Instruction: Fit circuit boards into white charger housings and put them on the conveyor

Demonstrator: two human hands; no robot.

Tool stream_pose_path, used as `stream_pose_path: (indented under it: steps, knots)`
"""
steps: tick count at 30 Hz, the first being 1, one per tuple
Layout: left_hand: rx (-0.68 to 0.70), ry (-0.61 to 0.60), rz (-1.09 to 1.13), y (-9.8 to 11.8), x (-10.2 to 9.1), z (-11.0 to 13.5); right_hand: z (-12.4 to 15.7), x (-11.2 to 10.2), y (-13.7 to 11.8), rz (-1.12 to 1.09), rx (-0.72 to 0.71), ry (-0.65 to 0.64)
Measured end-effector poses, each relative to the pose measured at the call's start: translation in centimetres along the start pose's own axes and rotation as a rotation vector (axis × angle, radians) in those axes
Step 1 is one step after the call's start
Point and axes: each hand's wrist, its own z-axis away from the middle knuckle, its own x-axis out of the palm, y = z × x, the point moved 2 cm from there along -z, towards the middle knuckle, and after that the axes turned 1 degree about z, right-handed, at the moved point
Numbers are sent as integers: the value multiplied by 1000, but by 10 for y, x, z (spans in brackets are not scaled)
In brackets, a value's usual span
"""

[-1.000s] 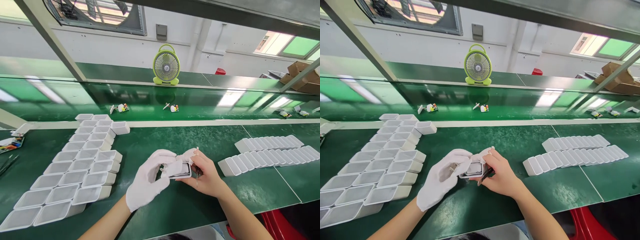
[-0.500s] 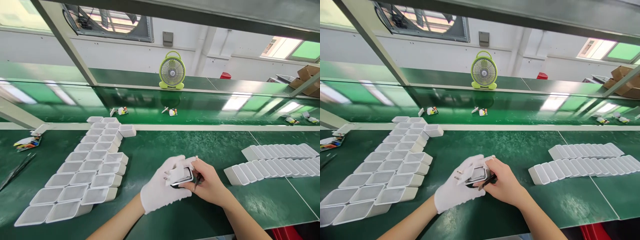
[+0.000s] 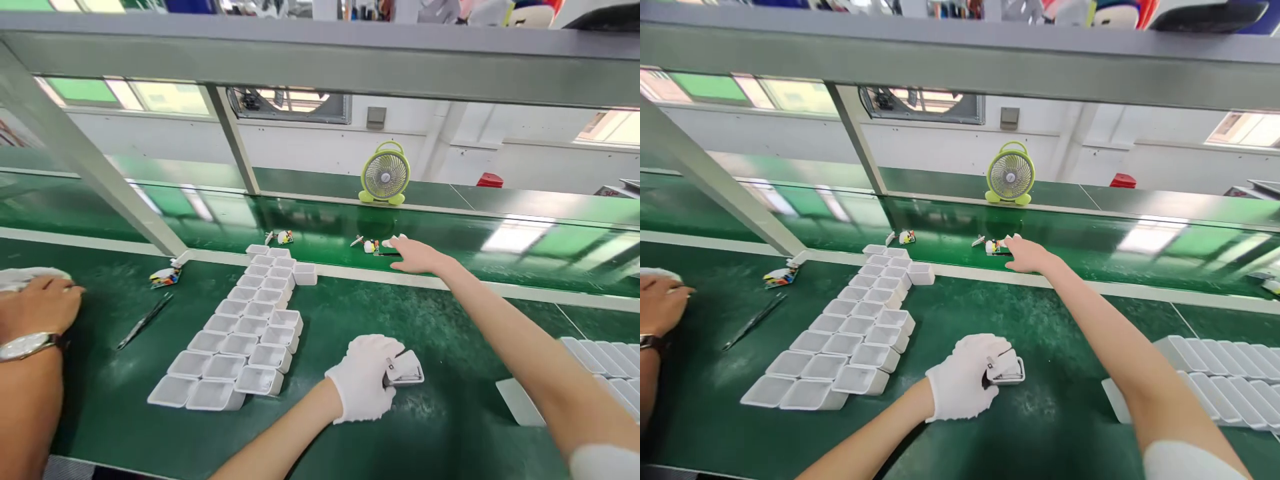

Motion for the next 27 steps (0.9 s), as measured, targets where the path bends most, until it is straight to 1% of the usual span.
stream_pose_path:
  steps: [2,3,5,6,7,8,10,12,14,17,21,24,27]
  knots:
    - [-2,2,-143,2,-19,4,-48,5,-4,25,6,7]
    - [-52,48,-235,2,-30,7,-67,8,-7,33,-2,13]
    - [-251,266,-402,-3,-56,13,-95,14,-14,49,-19,9]
    - [-350,388,-449,-6,-68,17,-105,16,-17,58,-28,5]
    - [-423,484,-474,-10,-78,20,-113,18,-21,68,-34,-1]
    - [-462,543,-483,-15,-86,23,-120,18,-23,80,-38,-6]
    - [-459,575,-482,-26,-95,26,-127,15,-27,106,-39,-12]
    - [-433,577,-479,-35,-98,26,-125,11,-29,135,-36,-6]
    - [-403,579,-469,-41,-98,24,-111,8,-27,167,-45,11]
    - [-361,572,-446,-44,-89,17,-70,11,-23,222,-91,31]
    - [-312,541,-406,-35,-61,5,-5,30,-18,314,-139,7]
    - [-279,493,-378,-23,-37,-3,36,44,-16,345,-179,-58]
    - [-271,448,-326,-18,-25,-10,69,45,-16,310,-222,-135]
